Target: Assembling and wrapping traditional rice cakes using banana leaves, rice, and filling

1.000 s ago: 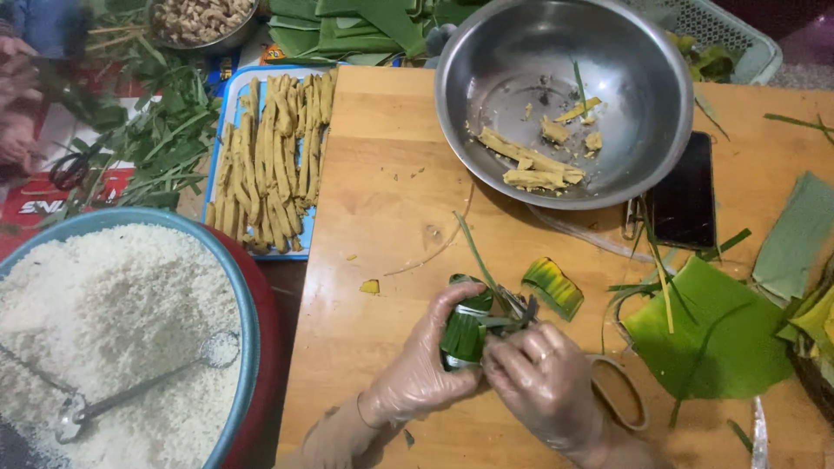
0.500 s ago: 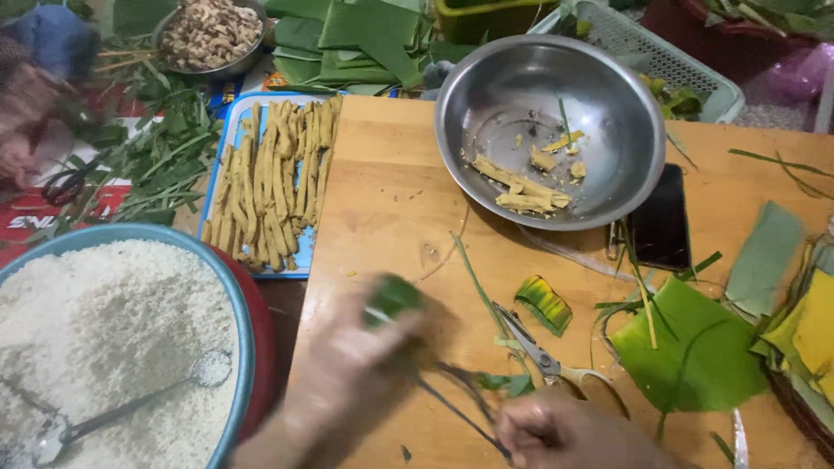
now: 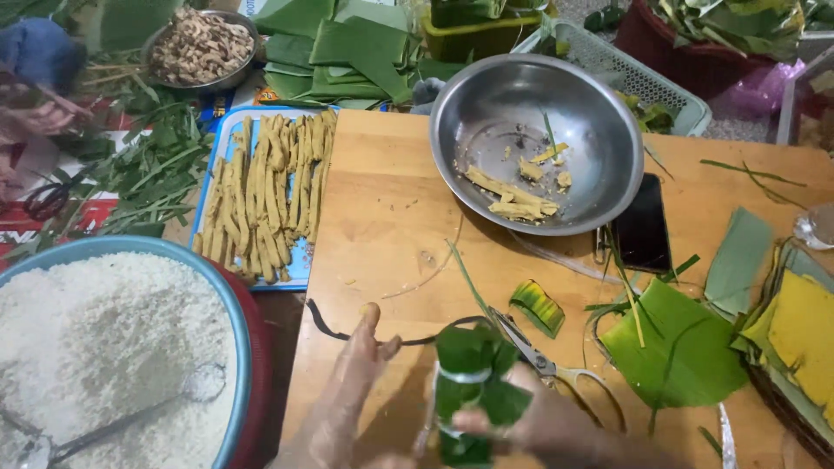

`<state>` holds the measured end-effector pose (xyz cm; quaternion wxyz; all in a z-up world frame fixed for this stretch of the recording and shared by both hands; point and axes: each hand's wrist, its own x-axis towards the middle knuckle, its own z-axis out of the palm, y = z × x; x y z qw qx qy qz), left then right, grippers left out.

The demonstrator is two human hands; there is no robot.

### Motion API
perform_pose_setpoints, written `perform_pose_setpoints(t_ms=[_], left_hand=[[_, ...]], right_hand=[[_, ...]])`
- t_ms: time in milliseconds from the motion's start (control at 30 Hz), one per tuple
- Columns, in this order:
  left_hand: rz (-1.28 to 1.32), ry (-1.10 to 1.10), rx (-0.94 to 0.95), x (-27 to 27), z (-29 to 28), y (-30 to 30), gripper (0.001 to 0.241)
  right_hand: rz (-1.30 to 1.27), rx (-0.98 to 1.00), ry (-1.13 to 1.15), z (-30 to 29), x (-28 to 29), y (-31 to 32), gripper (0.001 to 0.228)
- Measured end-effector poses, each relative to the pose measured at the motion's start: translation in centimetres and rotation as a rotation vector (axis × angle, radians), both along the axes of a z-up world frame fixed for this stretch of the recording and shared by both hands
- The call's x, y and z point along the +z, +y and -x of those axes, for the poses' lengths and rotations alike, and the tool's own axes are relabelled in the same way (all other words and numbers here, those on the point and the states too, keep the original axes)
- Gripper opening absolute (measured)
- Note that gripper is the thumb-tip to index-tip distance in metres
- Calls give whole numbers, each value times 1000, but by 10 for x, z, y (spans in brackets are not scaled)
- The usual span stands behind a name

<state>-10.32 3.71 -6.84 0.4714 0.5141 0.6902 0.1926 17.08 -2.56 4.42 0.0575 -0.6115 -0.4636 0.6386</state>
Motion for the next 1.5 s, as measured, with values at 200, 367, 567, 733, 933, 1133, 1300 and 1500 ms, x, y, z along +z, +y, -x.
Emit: perform_pose_setpoints(t_ms=[200,367,567,733,933,1133,1300,1500], left_hand=[[-517,-108,-421,134,10,-50,55],[-1031,454,-421,88,4,-39,41],[-1072,483,-344,83,11,-27,18],[-972,506,-155,59,25,-28,14],[-990,490,-64,56,23,-28,11],[-983,492,-50,43,29,-28,17],[-975,582,-90,39,36,-26,19],[-978,780,-100,35,41,-27,25]], right_hand=[[-597,-164,-549,-59,131,135,126],[-905,-505,55,-18,184,129,26],[-558,640,-904,-62,37,90,70],[-800,312,-659,-90,-8,74,43],[-715,451,-431,-45,48,28,45],[-913,655,-822,-22,-46,-7,72],[-1479,474,-774,-15,-58,-13,18],[-111,26,80,-74,7,-22,23]])
